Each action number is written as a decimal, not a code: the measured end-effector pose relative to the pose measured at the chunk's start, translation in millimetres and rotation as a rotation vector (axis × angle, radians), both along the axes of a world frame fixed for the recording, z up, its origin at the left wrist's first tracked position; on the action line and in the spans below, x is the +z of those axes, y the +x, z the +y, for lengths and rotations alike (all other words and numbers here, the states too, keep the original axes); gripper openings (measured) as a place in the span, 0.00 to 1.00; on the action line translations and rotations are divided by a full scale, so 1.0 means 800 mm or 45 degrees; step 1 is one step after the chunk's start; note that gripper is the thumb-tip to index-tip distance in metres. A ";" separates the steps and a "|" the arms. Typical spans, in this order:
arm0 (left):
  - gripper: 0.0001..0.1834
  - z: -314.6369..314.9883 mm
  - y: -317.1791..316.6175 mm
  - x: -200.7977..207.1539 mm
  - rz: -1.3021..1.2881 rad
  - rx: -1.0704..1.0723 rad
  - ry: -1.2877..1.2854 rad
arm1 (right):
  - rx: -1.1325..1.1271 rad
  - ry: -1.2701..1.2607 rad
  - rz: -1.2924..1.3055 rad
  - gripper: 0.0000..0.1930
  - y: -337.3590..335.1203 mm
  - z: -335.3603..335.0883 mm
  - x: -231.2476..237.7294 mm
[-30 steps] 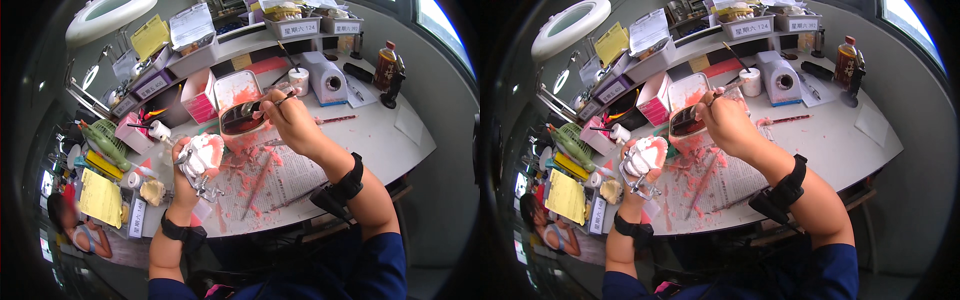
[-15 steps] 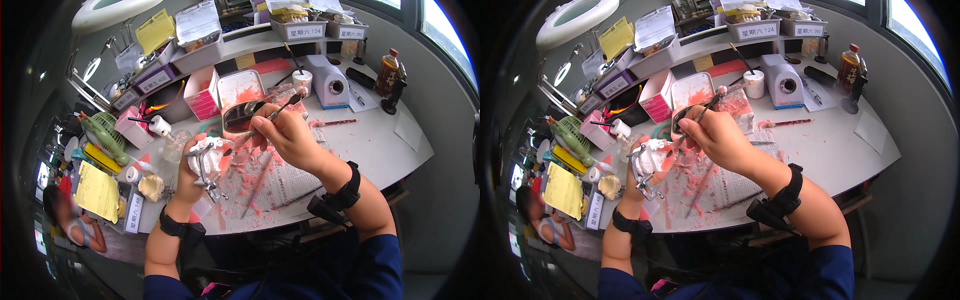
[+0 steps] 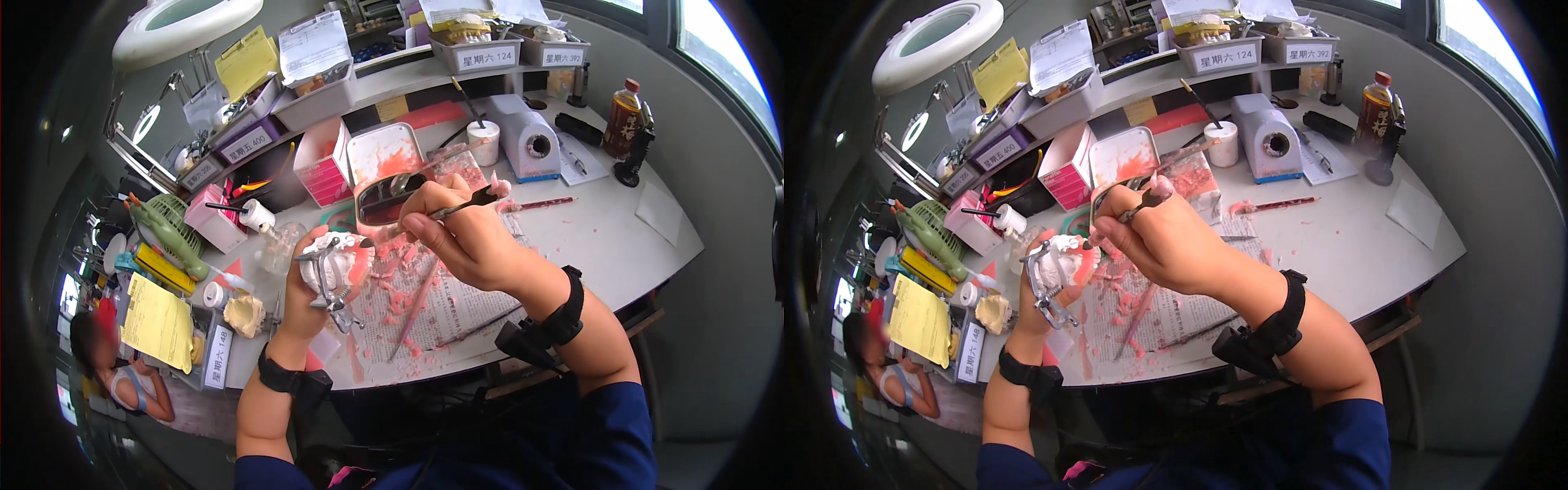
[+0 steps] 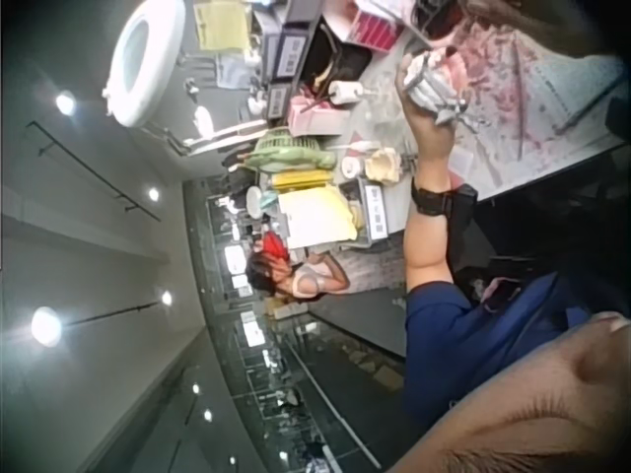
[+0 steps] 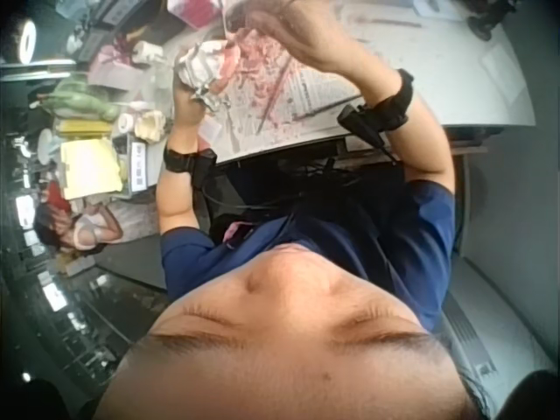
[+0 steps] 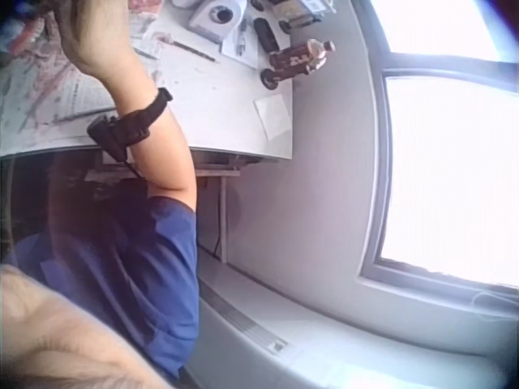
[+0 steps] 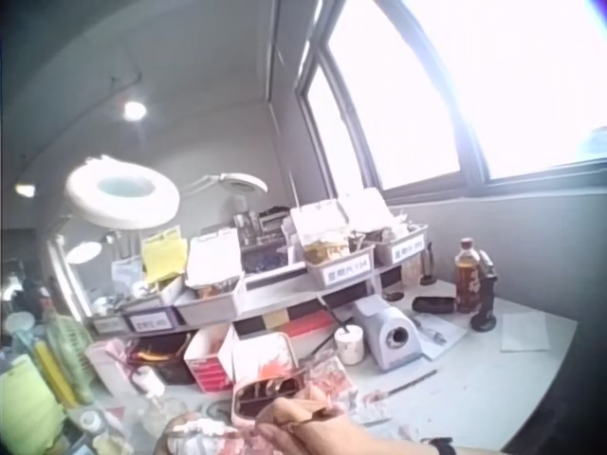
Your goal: The person applies pink wax to a dental cast using a metal spatula. They repeatedly scoop material from a container and smooth it onto the cast held in a metal clamp.
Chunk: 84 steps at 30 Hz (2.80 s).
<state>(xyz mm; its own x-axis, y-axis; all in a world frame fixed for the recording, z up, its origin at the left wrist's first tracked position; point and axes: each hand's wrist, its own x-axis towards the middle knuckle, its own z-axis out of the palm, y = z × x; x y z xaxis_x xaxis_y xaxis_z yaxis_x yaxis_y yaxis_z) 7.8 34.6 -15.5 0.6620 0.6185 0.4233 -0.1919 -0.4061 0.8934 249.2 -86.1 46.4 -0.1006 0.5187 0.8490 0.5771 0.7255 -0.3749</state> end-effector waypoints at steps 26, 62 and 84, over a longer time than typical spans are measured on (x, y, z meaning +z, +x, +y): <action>0.43 -0.009 0.004 0.007 -0.046 0.031 0.218 | 0.055 -0.318 0.079 0.06 -0.012 0.007 -0.012; 0.47 -0.013 0.009 0.005 -0.035 0.055 0.070 | 0.236 -0.576 0.578 0.10 -0.016 0.021 -0.020; 0.46 -0.011 0.009 0.006 -0.041 0.021 0.085 | 0.144 -0.493 0.479 0.09 -0.013 0.017 -0.016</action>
<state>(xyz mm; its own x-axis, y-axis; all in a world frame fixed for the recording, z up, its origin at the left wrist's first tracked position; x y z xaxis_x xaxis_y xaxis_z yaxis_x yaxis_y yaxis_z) 15.1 25.6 -10.4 0.6373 0.5989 0.4849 -0.2131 -0.4677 0.8578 238.6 -72.5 34.0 0.0996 0.8036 0.5867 0.2785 0.5436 -0.7918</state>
